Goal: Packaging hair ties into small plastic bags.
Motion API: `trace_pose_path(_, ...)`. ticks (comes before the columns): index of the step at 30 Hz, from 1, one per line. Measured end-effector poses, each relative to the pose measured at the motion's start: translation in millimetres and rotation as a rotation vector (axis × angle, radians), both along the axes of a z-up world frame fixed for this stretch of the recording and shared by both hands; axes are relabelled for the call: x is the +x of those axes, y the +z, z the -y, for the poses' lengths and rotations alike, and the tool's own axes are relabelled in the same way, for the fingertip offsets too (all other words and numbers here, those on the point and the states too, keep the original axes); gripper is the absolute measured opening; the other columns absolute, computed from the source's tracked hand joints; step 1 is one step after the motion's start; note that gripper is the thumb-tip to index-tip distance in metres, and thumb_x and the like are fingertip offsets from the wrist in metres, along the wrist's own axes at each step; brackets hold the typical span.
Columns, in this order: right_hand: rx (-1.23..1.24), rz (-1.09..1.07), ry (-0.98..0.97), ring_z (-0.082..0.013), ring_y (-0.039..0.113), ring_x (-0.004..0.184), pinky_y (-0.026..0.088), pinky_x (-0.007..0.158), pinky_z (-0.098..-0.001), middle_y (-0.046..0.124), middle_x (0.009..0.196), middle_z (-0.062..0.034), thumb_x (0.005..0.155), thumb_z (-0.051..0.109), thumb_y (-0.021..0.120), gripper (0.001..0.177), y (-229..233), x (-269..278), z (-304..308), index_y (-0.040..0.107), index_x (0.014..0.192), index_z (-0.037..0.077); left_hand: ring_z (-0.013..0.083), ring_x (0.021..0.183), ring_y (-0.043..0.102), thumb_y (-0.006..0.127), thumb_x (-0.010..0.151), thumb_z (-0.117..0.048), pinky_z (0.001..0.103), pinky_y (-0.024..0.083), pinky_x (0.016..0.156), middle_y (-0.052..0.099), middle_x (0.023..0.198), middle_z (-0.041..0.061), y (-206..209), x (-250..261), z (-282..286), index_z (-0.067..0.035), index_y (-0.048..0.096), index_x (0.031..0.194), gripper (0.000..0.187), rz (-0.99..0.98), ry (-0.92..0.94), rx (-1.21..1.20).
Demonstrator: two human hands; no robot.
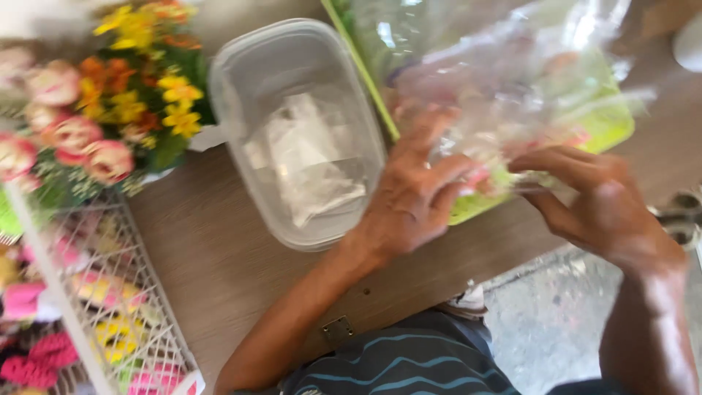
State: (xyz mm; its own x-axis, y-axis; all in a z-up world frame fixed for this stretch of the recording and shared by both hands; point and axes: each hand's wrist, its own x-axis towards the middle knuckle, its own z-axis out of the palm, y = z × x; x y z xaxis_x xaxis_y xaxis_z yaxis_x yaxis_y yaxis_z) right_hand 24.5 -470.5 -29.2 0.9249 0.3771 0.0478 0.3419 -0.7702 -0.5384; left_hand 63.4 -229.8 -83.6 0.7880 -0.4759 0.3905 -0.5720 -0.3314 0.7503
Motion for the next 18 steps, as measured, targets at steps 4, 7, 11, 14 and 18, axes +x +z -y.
trace_pose_path(4,0.029,0.111,-0.146,-0.0265,0.072,0.108,0.058,0.095,-0.0386,0.074,0.116,-0.015,0.08,0.006,0.081,0.038,13,-12,-13,0.07,0.116,0.001,0.0413,0.156,0.036,0.08,0.088,-0.007,0.051,0.033,0.133,0.039,0.161,0.02,8,-10,-20,-0.006,0.071,0.116,0.029,0.015,0.061,-0.039)
trace_pose_path(7,-0.05,0.217,-0.177,-0.0287,0.07,0.114,0.055,0.105,-0.0372,0.071,0.119,-0.0184,0.088,0.007,0.083,0.038,-3,-27,4,0.067,0.121,-0.004,0.0391,0.152,0.04,0.08,0.093,-0.008,0.048,0.034,0.131,0.043,0.161,0.019,26,-20,-45,-0.003,0.068,0.113,0.024,0.094,0.119,0.01)
trace_pose_path(11,0.159,0.25,-0.194,-0.0316,0.065,0.127,0.054,0.113,-0.0354,0.064,0.135,-0.0233,0.098,0.01,0.074,0.042,-5,-35,-9,0.056,0.131,-0.008,0.0387,0.143,0.048,0.077,0.095,-0.013,0.049,0.042,0.123,0.048,0.149,0.024,43,-39,-87,0.002,0.068,0.121,0.031,0.051,0.229,0.084)
trace_pose_path(14,0.248,0.283,-0.219,-0.0293,0.062,0.126,0.057,0.113,-0.0333,0.06,0.137,-0.0204,0.099,0.011,0.072,0.041,1,-36,-49,0.056,0.133,-0.005,0.0408,0.119,0.055,0.082,0.08,-0.03,0.055,0.043,0.102,0.058,0.124,0.028,40,-51,-106,0.006,0.07,0.11,0.048,-0.017,0.261,0.293)
trace_pose_path(18,0.278,0.407,-0.043,-0.029,0.07,0.113,0.058,0.096,-0.0369,0.069,0.12,-0.0189,0.094,0.002,0.082,0.029,44,0,-160,0.066,0.118,-0.001,0.0344,0.098,0.063,0.073,0.074,-0.007,0.048,0.046,0.09,0.067,0.103,0.021,21,-62,-109,0.004,0.071,0.101,0.029,-0.14,0.264,0.605)
